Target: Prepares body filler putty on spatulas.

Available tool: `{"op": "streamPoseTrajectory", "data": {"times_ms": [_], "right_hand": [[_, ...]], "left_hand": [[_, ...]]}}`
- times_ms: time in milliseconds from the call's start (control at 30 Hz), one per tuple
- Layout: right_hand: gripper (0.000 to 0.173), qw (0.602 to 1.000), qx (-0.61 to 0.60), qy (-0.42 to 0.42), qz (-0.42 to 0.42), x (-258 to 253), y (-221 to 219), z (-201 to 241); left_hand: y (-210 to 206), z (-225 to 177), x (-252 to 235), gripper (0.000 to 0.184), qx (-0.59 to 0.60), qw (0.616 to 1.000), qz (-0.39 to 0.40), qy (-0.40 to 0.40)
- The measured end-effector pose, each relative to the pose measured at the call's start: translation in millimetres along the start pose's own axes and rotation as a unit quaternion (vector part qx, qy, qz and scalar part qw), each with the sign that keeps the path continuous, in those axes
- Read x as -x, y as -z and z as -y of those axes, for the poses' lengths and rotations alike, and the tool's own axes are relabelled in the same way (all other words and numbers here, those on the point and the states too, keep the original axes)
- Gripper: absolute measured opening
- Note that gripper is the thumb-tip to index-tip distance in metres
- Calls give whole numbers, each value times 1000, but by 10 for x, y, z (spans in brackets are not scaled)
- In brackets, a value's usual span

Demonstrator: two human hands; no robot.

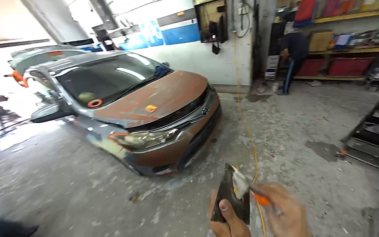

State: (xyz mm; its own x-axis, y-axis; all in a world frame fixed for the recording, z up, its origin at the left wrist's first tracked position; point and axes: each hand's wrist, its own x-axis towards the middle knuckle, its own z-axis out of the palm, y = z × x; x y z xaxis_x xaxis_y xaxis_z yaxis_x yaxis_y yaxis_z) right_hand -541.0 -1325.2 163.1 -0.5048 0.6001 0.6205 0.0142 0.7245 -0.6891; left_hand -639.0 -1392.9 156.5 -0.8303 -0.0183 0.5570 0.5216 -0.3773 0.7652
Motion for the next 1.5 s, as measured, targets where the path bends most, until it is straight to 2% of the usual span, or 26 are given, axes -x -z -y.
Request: {"op": "streamPoseTrajectory", "data": {"times_ms": [67, 133, 167, 233, 300, 333, 400, 433, 467, 533, 600, 667, 733, 867, 967, 1033, 1100, 1167, 1233, 1267, 1333, 1367, 1400, 1433, 1500], "right_hand": [[27, 998, 46, 32, 16, -156, 222, -226], [26, 996, 61, 69, -20, -381, 504, -618], [25, 996, 34, 70, -47, -496, 646, -818], [22, 991, -100, 33, -82, -762, 847, -1132], [25, 979, -194, -28, -62, -909, 905, -1386], [28, 982, -180, -45, -33, -956, 941, -1534], [32, 995, -36, -66, 59, -1090, 1145, -1881], [28, 991, 47, -82, 92, -1196, 1279, -2059], [24, 986, 101, -100, 92, -1315, 1391, -2231], [24, 983, 97, -156, -11, -1574, 1478, -2609], [23, 959, -59, -251, -120, -1889, 1376, -2923], [21, 909, -163, -353, -150, -2184, 1161, -3199], [19, 872, -197, -412, -178, -2542, 987, -3454], [20, 846, -222, -399, -275, -3498, 1102, -3934], [20, 853, -236, -325, -334, -4256, 1269, -4293], [16, 875, -222, -215, -372, -4698, 1354, -4662], [14, 916, -160, -115, -350, -5027, 1398, -5092], [16, 961, -116, -87, -236, -5303, 1378, -5527], [24, 987, -100, -89, -88, -5616, 1325, -6013], [31, 995, -56, -87, -9, -5827, 1350, -6266], [31, 984, 76, -97, 130, -6327, 1507, -6677], [25, 974, 126, -104, 157, -6622, 1599, -6838], [24, 970, 164, -107, 140, -6907, 1675, -6976], [25, 974, 183, -101, 84, -7160, 1699, -7126], [27, 988, 120, -60, -70, -7645, 1504, -7388]], "left_hand": [[-383, 91, 24, 42, 14, 999, 5, 30], [-702, 209, -10, 42, 25, 996, 30, 85], [-843, 273, -18, 42, 48, 991, 49, 116], [-1153, 431, -51, 41, 103, 977, 79, 167], [-1456, 605, -64, 42, 129, 967, 102, 196], [-1615, 708, -66, 42, 128, 966, 105, 197], [-1948, 973, -83, 40, 121, 969, 109, 187], [-2124, 1126, -97, 38, 122, 970, 109, 179], [-2304, 1288, -107, 38, 127, 970, 104, 177], [-2697, 1622, -121, 40, 144, 967, 89, 192], [-3161, 1929, -153, 46, 173, 955, 79, 227], [-3681, 2159, -224, 48, 180, 943, 112, 255], [-4199, 2372, -365, 47, 178, 930, 196, 255], [-5077, 2995, -693, 57, 151, 900, 390, 128], [-5566, 3327, -937, 60, 153, 865, 468, 94], [-5862, 3543, -1051, 55, 163, 873, 436, 148], [-6171, 3734, -1170, 49, 157, 893, 343, 244], [-6613, 4019, -1354, 51, 152, 916, 244, 279], [-7104, 4348, -1613, 48, 133, 945, 189, 232], [-7349, 4521, -1753, 45, 123, 957, 173, 199], [-7813, 4849, -1981, 40, 106, 971, 149, 155], [-8068, 4998, -2083, 39, 99, 975, 137, 141], [-8324, 5129, -2165, 38, 91, 980, 122, 129], [-8566, 5240, -2240, 38, 79, 984, 109, 114], [-9035, 5467, -2420, 40, 62, 992, 86, 65]]}}
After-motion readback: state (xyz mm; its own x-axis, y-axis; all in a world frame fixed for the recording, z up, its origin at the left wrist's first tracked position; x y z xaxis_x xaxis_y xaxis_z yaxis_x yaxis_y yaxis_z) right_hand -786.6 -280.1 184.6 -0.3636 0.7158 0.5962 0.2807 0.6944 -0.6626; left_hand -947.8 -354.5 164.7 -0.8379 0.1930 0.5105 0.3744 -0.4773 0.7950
